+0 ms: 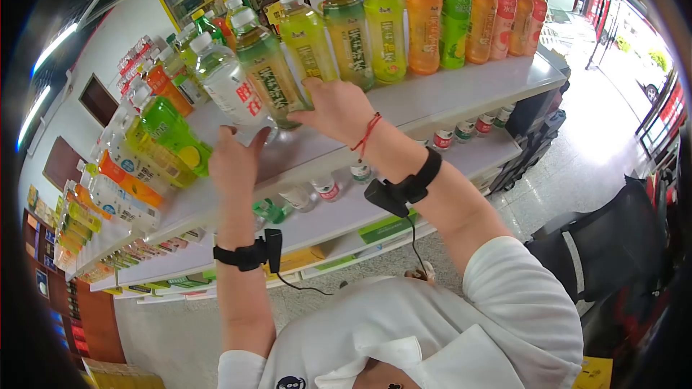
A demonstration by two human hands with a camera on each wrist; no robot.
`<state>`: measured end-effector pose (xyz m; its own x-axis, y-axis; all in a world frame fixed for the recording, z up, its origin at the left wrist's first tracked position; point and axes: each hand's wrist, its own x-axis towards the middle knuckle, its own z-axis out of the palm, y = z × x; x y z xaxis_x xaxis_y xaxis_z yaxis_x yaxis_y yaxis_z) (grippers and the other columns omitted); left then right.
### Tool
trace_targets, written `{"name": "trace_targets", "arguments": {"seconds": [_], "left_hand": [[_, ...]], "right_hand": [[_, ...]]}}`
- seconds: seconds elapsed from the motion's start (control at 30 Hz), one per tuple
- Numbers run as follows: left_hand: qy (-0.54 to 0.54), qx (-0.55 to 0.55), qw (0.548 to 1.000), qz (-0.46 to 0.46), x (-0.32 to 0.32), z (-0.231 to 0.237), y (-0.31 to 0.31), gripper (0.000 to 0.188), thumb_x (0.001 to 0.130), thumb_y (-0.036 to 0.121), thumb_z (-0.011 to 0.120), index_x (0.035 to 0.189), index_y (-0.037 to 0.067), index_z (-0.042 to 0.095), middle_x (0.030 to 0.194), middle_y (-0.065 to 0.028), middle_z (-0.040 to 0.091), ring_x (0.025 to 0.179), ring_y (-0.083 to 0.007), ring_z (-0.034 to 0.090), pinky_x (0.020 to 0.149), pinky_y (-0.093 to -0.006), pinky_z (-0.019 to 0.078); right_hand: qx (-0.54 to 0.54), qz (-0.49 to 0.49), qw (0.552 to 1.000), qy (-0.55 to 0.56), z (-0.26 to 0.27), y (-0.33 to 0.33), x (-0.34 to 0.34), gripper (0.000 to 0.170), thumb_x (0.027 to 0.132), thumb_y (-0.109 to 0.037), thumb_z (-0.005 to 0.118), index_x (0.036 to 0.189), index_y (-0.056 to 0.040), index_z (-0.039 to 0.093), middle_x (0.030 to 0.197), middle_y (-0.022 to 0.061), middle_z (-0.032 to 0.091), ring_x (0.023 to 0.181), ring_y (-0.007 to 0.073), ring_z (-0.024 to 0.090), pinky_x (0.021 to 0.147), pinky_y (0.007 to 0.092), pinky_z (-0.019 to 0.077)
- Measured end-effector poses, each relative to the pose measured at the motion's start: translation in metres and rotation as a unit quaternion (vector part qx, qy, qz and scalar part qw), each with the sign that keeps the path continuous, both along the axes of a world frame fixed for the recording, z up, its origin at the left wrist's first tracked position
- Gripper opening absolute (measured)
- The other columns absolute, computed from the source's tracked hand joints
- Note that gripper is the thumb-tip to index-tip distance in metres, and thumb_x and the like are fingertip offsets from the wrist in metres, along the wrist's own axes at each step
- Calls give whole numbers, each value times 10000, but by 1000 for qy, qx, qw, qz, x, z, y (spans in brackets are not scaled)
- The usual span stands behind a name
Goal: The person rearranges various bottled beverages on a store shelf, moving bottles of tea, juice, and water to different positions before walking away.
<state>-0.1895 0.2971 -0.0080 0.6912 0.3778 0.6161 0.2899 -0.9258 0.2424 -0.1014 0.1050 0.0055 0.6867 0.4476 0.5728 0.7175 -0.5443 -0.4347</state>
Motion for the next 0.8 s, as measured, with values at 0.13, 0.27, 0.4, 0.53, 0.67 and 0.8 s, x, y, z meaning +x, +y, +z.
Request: {"name": "trace_targets", "arguments": {"seconds": [0.13, 0.27, 0.4, 0.53, 0.67, 0.8], "left_hand": [[-30, 1, 999, 28, -14, -4, -6, 513, 786, 475, 699, 1044, 53, 562, 758, -120, 654, 717, -324, 646, 650, -420, 490], [-142, 26, 989, -13, -24, 2, -33, 388, 824, 403, 690, 1004, 76, 584, 674, -81, 615, 621, -281, 603, 592, -386, 460], [-168, -40, 985, -26, -8, -1, -51, 299, 863, 338, 668, 912, 52, 596, 612, -53, 570, 560, -190, 554, 546, -314, 424], [-160, -198, 966, -37, 12, -13, -60, 287, 899, 266, 634, 777, 17, 560, 574, -27, 498, 527, -104, 459, 509, -261, 361], [-174, -188, 966, -41, 19, -26, -57, 290, 900, 248, 630, 744, 18, 546, 559, -18, 476, 509, -88, 415, 486, -264, 329], [-152, -216, 964, -26, 19, -28, -49, 277, 904, 219, 621, 735, 16, 537, 551, -1, 456, 514, -72, 396, 481, -252, 313]], "right_hand": [[71, 2, 993, -93, -6, -79, 9, 392, 776, -394, 703, 1000, -78, 640, 665, 129, 649, 652, 307, 655, 604, 391, 517], [93, -206, 972, -69, -10, -197, 52, 413, 770, -391, 705, 1027, -81, 613, 763, 176, 664, 718, 365, 652, 621, 446, 513], [66, -300, 948, -85, -19, -294, 104, 521, 764, -442, 702, 1068, -36, 586, 799, 191, 673, 787, 354, 660, 662, 431, 525], [-36, -293, 955, -41, -14, -317, 128, 594, 738, -509, 699, 1034, -3, 600, 865, 183, 684, 857, 349, 660, 725, 424, 530], [-92, -229, 969, 7, -4, -322, 146, 601, 717, -543, 703, 973, -4, 630, 883, 183, 682, 858, 357, 658, 748, 431, 526], [-62, -231, 969, 54, 3, -348, 140, 582, 723, -539, 700, 937, -1, 644, 903, 190, 680, 892, 352, 652, 772, 422, 516]]}}
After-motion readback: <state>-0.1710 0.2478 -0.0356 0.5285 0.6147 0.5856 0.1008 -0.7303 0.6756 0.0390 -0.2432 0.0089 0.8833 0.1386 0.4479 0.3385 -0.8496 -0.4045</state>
